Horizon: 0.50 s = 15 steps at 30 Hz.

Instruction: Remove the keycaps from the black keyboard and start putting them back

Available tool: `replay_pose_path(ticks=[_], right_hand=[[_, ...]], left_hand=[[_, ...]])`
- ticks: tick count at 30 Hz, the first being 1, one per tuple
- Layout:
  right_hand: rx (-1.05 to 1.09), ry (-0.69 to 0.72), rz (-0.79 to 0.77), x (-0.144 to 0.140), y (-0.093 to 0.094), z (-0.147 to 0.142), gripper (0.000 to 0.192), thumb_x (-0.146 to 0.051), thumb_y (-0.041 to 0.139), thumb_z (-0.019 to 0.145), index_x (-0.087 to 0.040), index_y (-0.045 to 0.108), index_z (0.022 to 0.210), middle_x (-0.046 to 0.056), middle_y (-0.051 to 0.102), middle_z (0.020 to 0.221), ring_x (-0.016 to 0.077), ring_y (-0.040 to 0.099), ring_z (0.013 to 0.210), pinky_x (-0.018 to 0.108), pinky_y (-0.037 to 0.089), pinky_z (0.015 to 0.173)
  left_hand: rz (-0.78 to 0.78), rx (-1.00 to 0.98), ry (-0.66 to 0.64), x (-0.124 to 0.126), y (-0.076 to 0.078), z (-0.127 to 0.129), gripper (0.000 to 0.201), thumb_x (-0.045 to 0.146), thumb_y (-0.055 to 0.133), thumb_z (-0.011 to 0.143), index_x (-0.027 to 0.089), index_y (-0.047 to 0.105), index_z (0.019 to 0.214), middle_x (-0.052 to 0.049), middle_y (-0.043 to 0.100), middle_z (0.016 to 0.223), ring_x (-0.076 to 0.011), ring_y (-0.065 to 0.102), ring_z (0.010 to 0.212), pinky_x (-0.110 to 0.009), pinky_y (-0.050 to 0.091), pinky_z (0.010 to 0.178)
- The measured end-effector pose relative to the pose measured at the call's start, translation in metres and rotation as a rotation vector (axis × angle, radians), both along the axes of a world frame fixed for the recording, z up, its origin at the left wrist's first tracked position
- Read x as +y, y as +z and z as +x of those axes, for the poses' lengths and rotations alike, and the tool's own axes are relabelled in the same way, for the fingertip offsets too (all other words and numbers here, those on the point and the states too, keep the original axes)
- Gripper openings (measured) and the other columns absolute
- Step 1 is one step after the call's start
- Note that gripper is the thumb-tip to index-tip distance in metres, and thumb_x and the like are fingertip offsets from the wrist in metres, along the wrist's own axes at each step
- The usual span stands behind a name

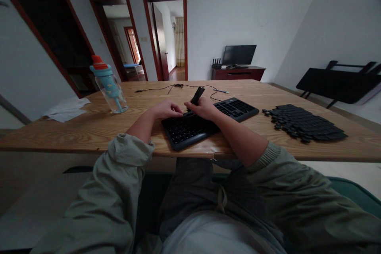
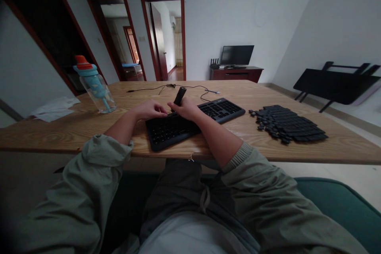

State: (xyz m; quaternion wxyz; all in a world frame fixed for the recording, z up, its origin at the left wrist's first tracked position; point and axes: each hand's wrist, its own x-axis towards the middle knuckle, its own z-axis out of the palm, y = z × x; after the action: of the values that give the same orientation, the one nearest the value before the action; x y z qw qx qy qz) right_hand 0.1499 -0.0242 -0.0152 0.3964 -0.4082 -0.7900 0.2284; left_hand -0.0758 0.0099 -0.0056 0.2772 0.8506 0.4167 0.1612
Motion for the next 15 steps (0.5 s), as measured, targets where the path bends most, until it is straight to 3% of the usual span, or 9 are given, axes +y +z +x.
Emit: replay_pose_path(ticks=[5,8,15], right_hand=[[0.052,0.008,-0.014,0.003,-0.003,-0.001,0.039,-0.052,0.059,0.083,-0.02,0.053,0.062,-0.003,0.048,0.057,0.012,0.043,0.059,0.027,0.034,0.059],[0.16,-0.013,-0.08,0.007,-0.006,-0.008,0.028,-0.042,0.063,0.079,-0.019,0.056,0.064,-0.002,0.055,0.062,0.0124,0.047,0.062,0.026,0.037,0.061],[0.891,-0.112,-0.449,0.004,-0.006,-0.059,0.023,-0.04,0.06,0.078,-0.022,0.047,0.07,-0.004,0.047,0.062,0.0106,0.046,0.055,0.025,0.042,0.056]], left_hand=[[0.012,0.003,0.003,-0.004,0.002,0.002,0.033,0.047,0.076,0.069,0.018,0.078,0.084,-0.004,0.074,0.076,-0.017,0.062,0.068,-0.028,0.046,0.064],[0.02,0.014,0.015,-0.007,0.004,0.003,0.03,0.046,0.077,0.068,0.018,0.077,0.078,-0.002,0.07,0.068,-0.0157,0.058,0.061,-0.027,0.043,0.058],[-0.003,0.045,0.015,-0.009,0.004,0.007,0.019,0.036,0.075,0.07,0.017,0.074,0.071,0.001,0.065,0.062,-0.0135,0.053,0.058,-0.027,0.042,0.06]])
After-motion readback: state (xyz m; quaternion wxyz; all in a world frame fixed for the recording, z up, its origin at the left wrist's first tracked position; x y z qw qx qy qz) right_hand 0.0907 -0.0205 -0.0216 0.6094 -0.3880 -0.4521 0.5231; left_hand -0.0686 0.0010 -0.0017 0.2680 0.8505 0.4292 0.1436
